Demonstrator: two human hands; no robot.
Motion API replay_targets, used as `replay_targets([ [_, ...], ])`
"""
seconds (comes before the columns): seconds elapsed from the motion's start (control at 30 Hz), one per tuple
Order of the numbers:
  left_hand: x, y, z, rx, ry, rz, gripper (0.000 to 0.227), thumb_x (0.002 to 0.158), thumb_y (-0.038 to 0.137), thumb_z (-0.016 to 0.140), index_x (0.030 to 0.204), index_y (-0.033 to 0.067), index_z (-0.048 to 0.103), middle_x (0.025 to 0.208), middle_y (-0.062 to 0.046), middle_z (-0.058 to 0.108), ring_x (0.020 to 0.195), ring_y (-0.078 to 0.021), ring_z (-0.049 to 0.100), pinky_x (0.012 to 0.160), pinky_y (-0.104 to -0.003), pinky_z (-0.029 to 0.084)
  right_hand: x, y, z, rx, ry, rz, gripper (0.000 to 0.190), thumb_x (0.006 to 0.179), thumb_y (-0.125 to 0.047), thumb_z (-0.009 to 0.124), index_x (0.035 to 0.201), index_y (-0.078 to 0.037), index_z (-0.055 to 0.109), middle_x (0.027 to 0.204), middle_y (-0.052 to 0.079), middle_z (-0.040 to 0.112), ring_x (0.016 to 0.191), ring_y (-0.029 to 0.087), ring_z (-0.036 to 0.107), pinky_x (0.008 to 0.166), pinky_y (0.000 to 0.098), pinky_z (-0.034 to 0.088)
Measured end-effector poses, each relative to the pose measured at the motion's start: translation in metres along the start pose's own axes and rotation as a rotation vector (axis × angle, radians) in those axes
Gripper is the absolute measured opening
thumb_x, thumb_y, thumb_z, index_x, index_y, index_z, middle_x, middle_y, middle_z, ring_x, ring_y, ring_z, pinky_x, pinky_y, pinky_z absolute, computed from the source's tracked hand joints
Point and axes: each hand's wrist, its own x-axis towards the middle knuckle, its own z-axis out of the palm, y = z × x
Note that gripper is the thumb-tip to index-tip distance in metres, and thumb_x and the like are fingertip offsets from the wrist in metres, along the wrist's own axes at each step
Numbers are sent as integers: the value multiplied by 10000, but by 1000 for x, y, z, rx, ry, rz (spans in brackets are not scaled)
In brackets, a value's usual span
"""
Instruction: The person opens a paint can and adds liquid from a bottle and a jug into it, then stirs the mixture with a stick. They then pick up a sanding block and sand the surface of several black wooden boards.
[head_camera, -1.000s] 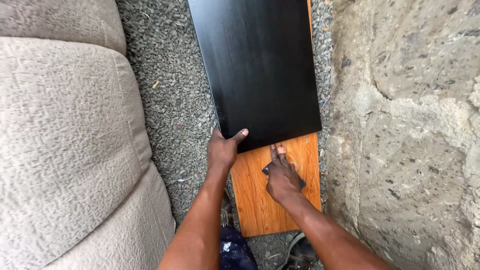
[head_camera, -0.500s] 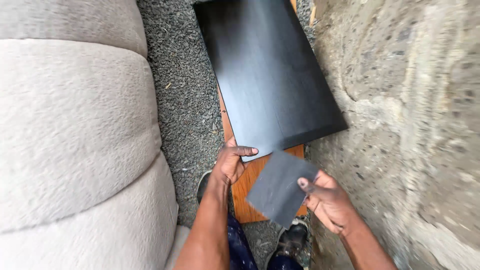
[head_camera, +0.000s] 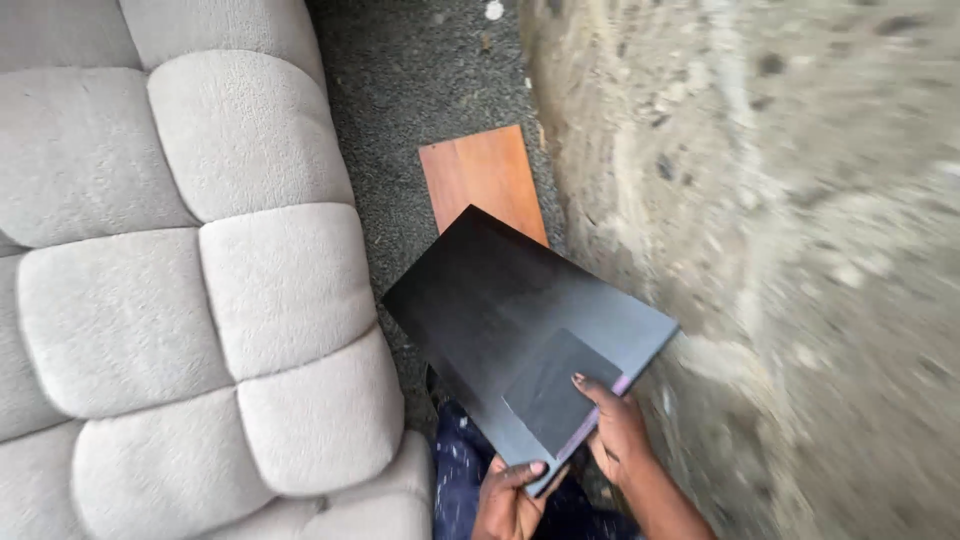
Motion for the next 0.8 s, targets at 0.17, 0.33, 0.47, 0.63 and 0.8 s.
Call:
replay_targets([
  [0.17,-69,-40,-27,348,-228,-315,351,967,175,667,1162,-111,611,1106,-313,719,902,-369,741,764,-466,649,-52,-35,-50,-653,-160,-310,145,777,-207,783,751,-66,757,739,-36,629,677,121,588,598,356,499],
  [0.33,-117,-47,-32,1185,52,108,555,899,293,731,1384,68,582,1198,-266,685,1057,-408,657,848,-520,547,-159,-63,-124,-1151,-198,-500,239,871,-306,712,1011,-116,756,860,85,740,865,262,688,703,435,532],
  [0.47,-261,-73,59,1674,-162,984,959,783,107,800,1566,-90,283,1562,-357,352,1476,-527,292,1242,-612,253,-284,-95,-205,-1095,-197,-528,391,918,-229,699,1299,-151,729,1120,158,781,1112,379,717,922,496,586],
  [0.63,-308,-142,85,1941,-770,902,543,698,26,816,1194,20,596,1153,-164,585,1105,-353,513,951,-462,381,-329,-80,-322,-1043,-224,-566,460,925,-179,686,1382,-129,655,1293,148,715,1189,366,687,994,516,569],
  [0.8,-313,-190,74,2108,-863,418,231,662,3,822,744,139,655,813,-3,685,770,-157,633,680,-308,445,-369,-66,-393,-1018,-142,-456,504,908,-268,697,1408,-244,638,1271,44,740,1047,247,742,802,382,582],
])
